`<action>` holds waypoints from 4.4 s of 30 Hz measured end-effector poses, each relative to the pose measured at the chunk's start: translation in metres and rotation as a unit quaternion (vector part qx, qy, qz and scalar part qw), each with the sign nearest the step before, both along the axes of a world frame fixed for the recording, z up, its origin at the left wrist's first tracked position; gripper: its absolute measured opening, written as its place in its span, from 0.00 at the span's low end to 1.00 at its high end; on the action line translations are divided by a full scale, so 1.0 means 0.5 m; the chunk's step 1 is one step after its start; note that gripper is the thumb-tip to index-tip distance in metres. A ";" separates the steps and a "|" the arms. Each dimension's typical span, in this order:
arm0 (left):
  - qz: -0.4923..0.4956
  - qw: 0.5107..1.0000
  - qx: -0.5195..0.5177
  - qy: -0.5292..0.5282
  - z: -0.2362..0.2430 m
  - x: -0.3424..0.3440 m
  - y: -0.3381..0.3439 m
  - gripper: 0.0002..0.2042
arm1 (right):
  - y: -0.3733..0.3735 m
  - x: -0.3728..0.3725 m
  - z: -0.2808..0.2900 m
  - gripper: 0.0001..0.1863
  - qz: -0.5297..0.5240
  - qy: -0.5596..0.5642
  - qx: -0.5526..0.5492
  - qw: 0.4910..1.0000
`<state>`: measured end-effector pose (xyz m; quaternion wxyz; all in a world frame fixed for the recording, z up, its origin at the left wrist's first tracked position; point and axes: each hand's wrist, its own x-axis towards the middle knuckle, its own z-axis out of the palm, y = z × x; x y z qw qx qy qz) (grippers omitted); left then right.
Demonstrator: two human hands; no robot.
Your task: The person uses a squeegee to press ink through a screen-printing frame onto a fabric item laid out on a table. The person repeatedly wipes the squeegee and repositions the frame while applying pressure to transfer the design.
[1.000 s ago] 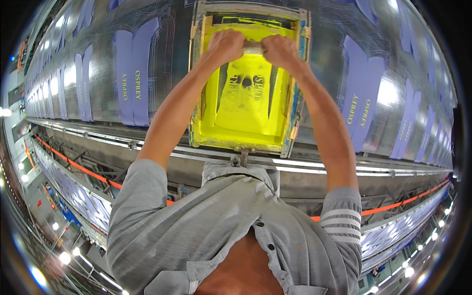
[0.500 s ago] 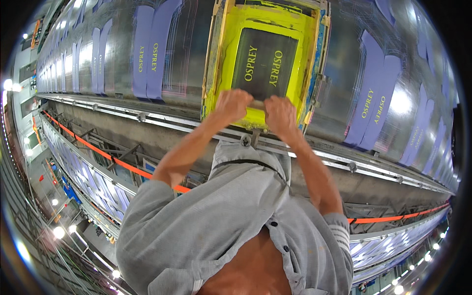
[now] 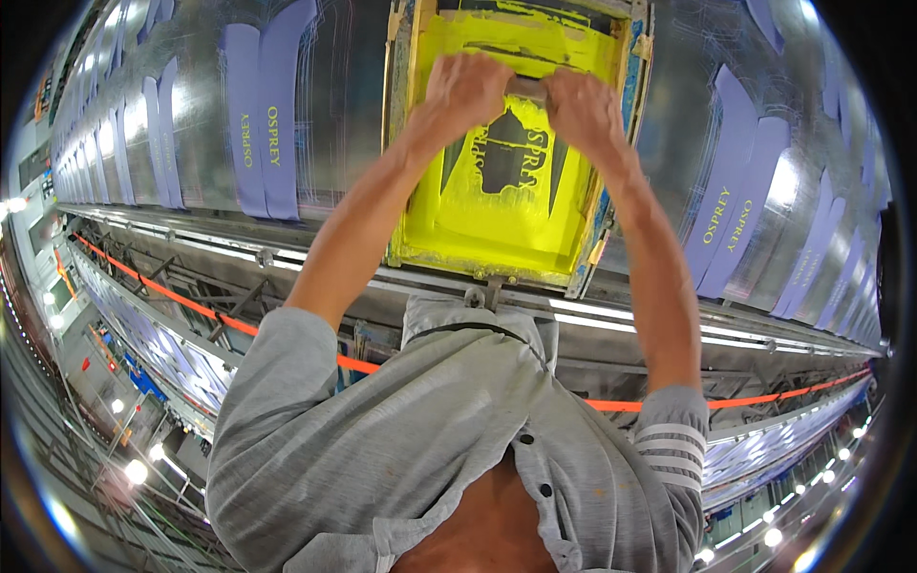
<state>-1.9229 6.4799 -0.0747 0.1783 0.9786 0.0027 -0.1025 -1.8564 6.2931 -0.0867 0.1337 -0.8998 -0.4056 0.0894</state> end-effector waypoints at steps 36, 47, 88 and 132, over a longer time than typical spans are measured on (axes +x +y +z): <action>0.041 0.995 -0.039 -0.078 0.011 -0.653 0.529 0.18 | 0.415 -0.407 -0.090 0.16 -0.465 0.229 0.350 0.780; 0.036 0.998 -0.048 -0.020 -0.051 -0.733 0.641 0.09 | 0.509 -0.393 -0.183 0.07 -0.370 0.136 0.379 0.837; 0.004 0.997 0.009 0.075 0.004 -0.272 0.759 0.11 | 0.763 -0.256 0.005 0.11 0.021 0.094 -0.083 0.992; 0.007 0.997 -0.076 -0.015 -0.022 -0.633 0.642 0.15 | 0.650 -0.606 0.034 0.12 0.032 0.162 -0.026 0.986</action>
